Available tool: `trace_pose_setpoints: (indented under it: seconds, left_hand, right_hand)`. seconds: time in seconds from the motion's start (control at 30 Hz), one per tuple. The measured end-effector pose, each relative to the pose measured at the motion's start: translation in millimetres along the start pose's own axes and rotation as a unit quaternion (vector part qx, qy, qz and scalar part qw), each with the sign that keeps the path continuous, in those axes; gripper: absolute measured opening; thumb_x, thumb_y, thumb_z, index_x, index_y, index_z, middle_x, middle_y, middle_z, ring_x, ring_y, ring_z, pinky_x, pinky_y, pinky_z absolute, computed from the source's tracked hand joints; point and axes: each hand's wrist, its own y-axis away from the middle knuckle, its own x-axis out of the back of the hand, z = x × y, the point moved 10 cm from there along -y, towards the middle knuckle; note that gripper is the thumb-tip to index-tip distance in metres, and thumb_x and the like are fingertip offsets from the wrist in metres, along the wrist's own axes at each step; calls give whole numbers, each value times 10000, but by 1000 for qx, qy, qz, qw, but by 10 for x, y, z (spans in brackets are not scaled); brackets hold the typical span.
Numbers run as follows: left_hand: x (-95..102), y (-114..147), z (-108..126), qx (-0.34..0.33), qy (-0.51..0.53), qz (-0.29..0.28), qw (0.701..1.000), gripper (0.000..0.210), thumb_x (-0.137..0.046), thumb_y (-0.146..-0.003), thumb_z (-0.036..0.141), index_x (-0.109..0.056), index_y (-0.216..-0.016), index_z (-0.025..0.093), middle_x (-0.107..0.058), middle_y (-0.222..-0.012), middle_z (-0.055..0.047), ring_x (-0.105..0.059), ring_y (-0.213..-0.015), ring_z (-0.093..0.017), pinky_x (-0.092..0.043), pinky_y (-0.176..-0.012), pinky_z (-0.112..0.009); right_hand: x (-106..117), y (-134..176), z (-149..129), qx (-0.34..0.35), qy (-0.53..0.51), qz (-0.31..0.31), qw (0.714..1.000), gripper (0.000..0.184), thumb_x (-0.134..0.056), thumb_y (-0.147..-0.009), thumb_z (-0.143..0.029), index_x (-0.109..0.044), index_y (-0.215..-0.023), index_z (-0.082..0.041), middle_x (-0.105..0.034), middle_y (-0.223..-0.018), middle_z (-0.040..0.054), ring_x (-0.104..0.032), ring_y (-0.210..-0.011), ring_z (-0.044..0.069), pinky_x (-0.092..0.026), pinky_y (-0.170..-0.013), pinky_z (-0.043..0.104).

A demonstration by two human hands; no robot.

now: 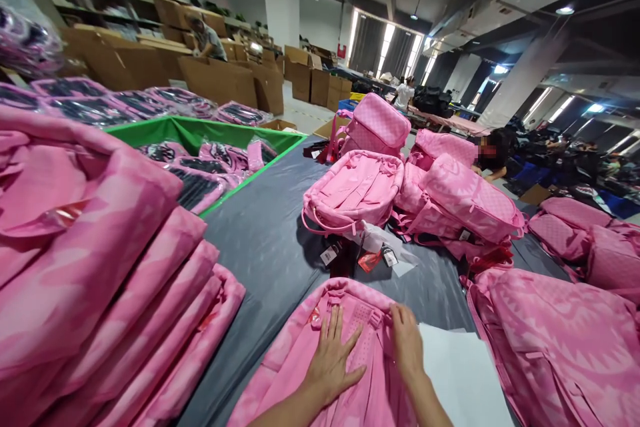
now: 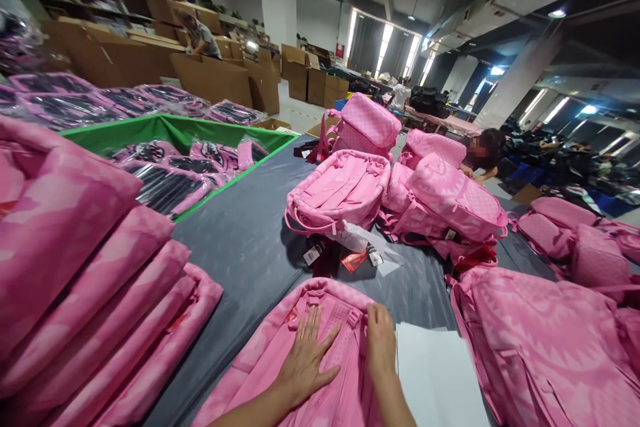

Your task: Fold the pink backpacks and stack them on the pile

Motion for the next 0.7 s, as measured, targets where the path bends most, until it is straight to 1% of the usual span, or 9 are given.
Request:
trace_pose_setpoints:
  seconds: [0.1,0.2,0.27,0.33,0.43,0.53,0.6,0.63,0.7]
  left_hand:
    - [-41,-2,-43,-12,-1,30,999,879,-705,-835,661,-299,-1584,445,23,-1728,-153,-49,-1531,-583,-152,-1162,-794]
    - [-78,44,-48,-32,-27,88,995,931,-724,-822,646,-267,-1604,431,56,-1733,-128,-91,-1543,-558,-199,-1179,-748]
    - [-112,60,-32,-43,-48,114,991,967,-750,-809,591,-246,-1617,418,40,-1739,-111,-108,-1554,-527,-217,-1194,-707]
    - [-138,44,-21,-45,-61,121,990,1015,-791,-766,530,-253,-1618,412,4,-1744,-95,-117,-1558,-513,-204,-1206,-691]
    - [-142,-6,-33,-35,-64,123,990,1051,-817,-715,493,-285,-1615,393,-29,-1744,-89,-138,-1556,-508,-191,-1218,-678]
    - [-101,-23,-65,-19,-58,153,986,1114,-813,-697,519,-240,-1637,345,-36,-1740,-115,-176,-1552,-498,-237,-1217,-637]
    - [-66,-18,-66,-16,-55,181,982,1174,-771,-726,549,-122,-1662,265,-62,-1730,-163,-217,-1546,-483,-273,-1209,-611]
    - [-56,-19,-64,-14,-53,188,981,1197,-742,-745,562,-59,-1665,214,-84,-1723,-187,-235,-1544,-472,-281,-1210,-600]
    - [-48,-35,-66,-8,-45,186,981,1211,-695,-773,564,18,-1656,140,-132,-1712,-208,-259,-1543,-447,-276,-1223,-576]
  right_hand:
    - [114,-208,218,-20,49,-77,996,583,-586,-759,13,-634,-1296,-209,-680,-1267,122,-658,-1144,271,-506,-961,381]
    - [-63,-488,388,-41,81,-169,981,399,-769,-733,-70,-673,-1108,-165,-704,-1078,58,-679,-952,211,-543,-848,354]
    - [-219,-639,464,-55,96,-218,970,276,-823,-769,-164,-679,-1003,-159,-704,-988,21,-679,-924,194,-562,-836,363]
    - [-283,-713,492,-68,105,-244,962,234,-838,-786,-209,-684,-956,-164,-703,-928,2,-689,-915,191,-578,-829,366]
    - [-136,-656,337,-75,118,-205,969,277,-789,-788,-96,-693,-1042,-149,-721,-1038,65,-699,-996,243,-577,-885,420]
    - [0,-448,-161,-32,109,-115,987,448,-569,-869,14,-667,-1254,-192,-666,-1306,150,-627,-1233,298,-490,-1055,468]
    - [-119,-331,-568,16,79,-79,994,532,-493,-912,-11,-631,-1342,-293,-631,-1413,86,-589,-1304,254,-460,-1100,414]
    - [-233,-312,-739,35,62,-71,995,501,-490,-929,-42,-641,-1325,-308,-658,-1381,63,-613,-1266,240,-482,-1073,392]
    - [-468,-384,-957,48,34,-49,997,380,-490,-953,-91,-681,-1238,-255,-719,-1241,75,-672,-1128,240,-536,-975,396]
